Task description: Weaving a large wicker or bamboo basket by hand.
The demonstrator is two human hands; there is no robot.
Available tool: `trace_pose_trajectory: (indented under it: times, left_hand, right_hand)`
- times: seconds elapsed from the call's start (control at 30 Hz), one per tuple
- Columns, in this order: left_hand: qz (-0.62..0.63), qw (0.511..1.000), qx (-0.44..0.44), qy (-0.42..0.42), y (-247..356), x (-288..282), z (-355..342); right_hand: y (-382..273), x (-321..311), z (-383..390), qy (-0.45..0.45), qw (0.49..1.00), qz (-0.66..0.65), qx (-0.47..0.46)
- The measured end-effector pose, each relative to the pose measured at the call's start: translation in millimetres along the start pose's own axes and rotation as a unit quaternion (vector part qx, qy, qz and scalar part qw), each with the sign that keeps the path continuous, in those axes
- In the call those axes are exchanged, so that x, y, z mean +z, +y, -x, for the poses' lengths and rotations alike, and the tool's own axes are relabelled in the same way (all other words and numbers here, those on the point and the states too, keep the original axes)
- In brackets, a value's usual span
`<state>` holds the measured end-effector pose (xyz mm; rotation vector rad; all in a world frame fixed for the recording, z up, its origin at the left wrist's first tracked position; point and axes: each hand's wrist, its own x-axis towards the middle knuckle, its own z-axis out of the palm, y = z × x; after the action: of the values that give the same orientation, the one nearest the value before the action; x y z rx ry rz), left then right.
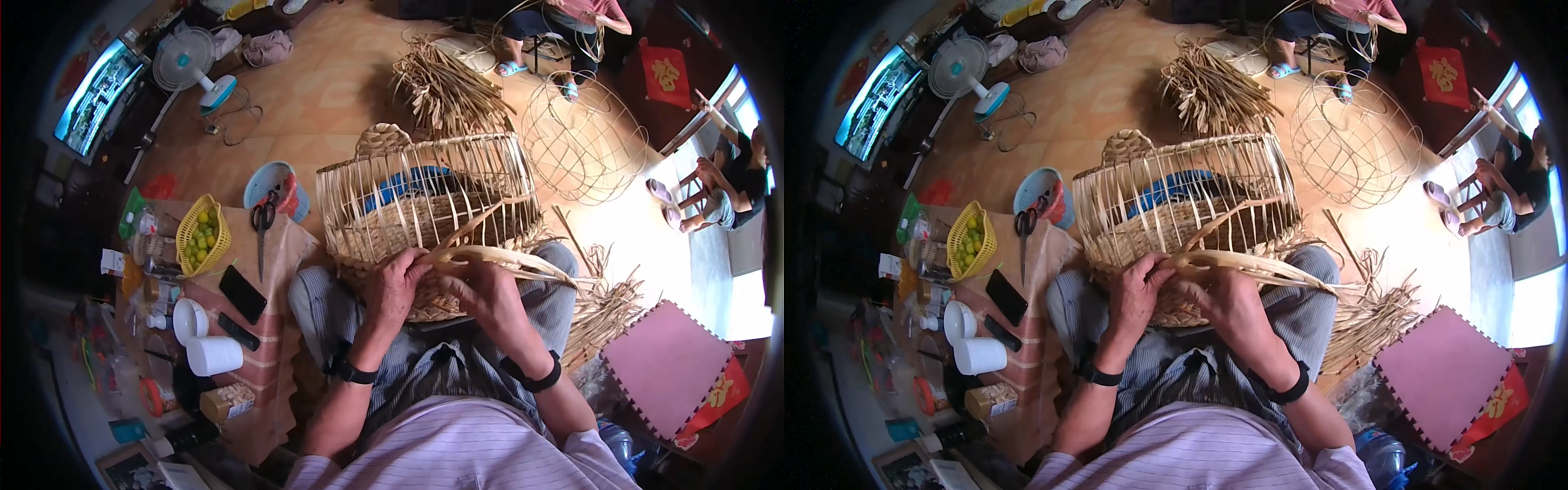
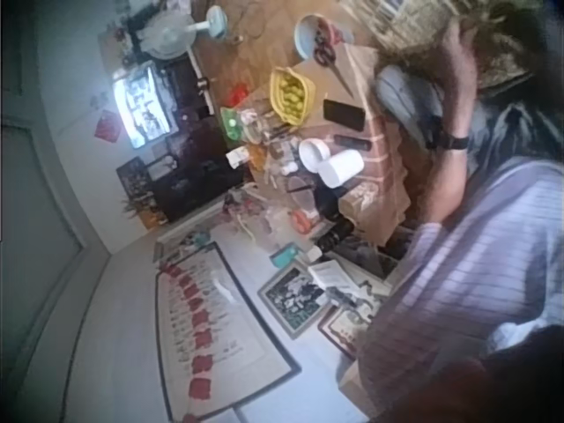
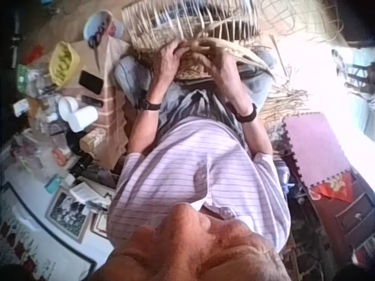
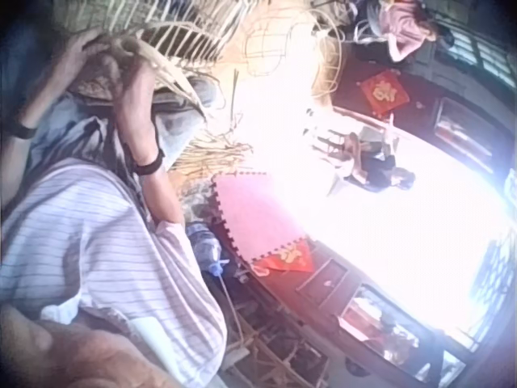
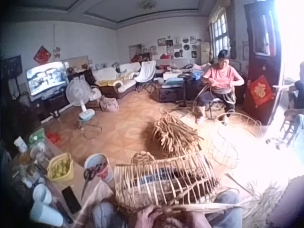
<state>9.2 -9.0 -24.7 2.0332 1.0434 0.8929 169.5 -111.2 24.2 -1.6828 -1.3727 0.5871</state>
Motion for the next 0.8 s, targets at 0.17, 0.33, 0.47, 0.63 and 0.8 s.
trace_pose_trajectory:
  times: [0.17, 0.33, 0.47, 0.63, 0.8]
  left_hand:
    - [0.022, 1.0, -0.004, -0.014, -8.9, -1.7, -4.2]
    - [-0.016, 0.999, 0.015, -0.05, -4.2, -6.5, -2.1]
    - [-0.219, 0.967, 0.094, -0.094, 17.1, -8.0, 13.3]
    - [-0.352, 0.919, 0.125, -0.13, 25.8, -4.5, 17.9]
    - [-0.376, 0.911, 0.136, -0.102, 27.7, 4.4, 14.7]
  right_hand:
    - [-0.6, 8.1, -22.7, -0.067, 0.945, -0.284, 0.145]
    - [29.8, 7.5, -61.3, 0.015, 0.99, -0.134, -0.05]
    - [17.6, 5.7, -81.1, -0.01, 0.98, -0.199, -0.009]
    - [-3.7, -3.1, -92.6, -0.081, 0.977, -0.086, -0.177]
    - [-8.1, -9.6, -104.4, -0.084, 0.944, 0.065, -0.312]
